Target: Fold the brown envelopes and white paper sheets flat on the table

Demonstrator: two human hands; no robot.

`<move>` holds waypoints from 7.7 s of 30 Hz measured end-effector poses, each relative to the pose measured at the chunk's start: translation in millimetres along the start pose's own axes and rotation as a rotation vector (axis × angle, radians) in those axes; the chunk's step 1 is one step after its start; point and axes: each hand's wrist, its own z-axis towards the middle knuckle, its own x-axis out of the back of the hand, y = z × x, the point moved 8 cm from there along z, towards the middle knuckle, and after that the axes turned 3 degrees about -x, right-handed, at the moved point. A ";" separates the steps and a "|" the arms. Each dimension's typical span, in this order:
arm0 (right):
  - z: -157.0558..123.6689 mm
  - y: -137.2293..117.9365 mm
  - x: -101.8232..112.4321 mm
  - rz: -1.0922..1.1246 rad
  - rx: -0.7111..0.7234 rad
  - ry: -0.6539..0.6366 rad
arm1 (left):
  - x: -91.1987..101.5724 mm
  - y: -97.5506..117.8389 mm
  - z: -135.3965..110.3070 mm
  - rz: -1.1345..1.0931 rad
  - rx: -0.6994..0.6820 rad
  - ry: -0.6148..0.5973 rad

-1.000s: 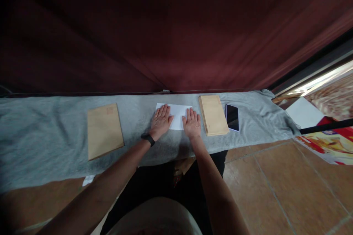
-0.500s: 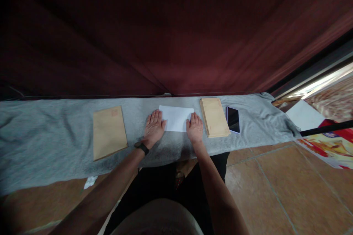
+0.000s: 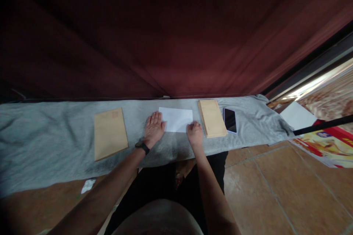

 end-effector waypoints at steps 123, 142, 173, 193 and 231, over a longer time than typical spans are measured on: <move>-87.6 5.6 -13.8 -0.219 0.580 0.150 | 11.2 41.5 -116.1 -0.044 -0.240 0.031; -77.1 -48.6 -25.4 -0.088 0.593 -0.112 | 0.0 74.0 -72.9 -0.089 -0.304 -0.029; -57.0 -3.0 -12.2 -0.142 0.510 0.056 | 2.9 20.6 -70.2 -0.069 -0.109 0.031; -45.0 -62.9 -43.8 -0.110 0.575 -0.076 | -18.0 58.7 -31.2 -0.085 -0.255 -0.029; -23.0 -68.2 -46.0 -0.156 0.524 -0.109 | -11.0 64.7 -6.7 -0.124 -0.207 -0.121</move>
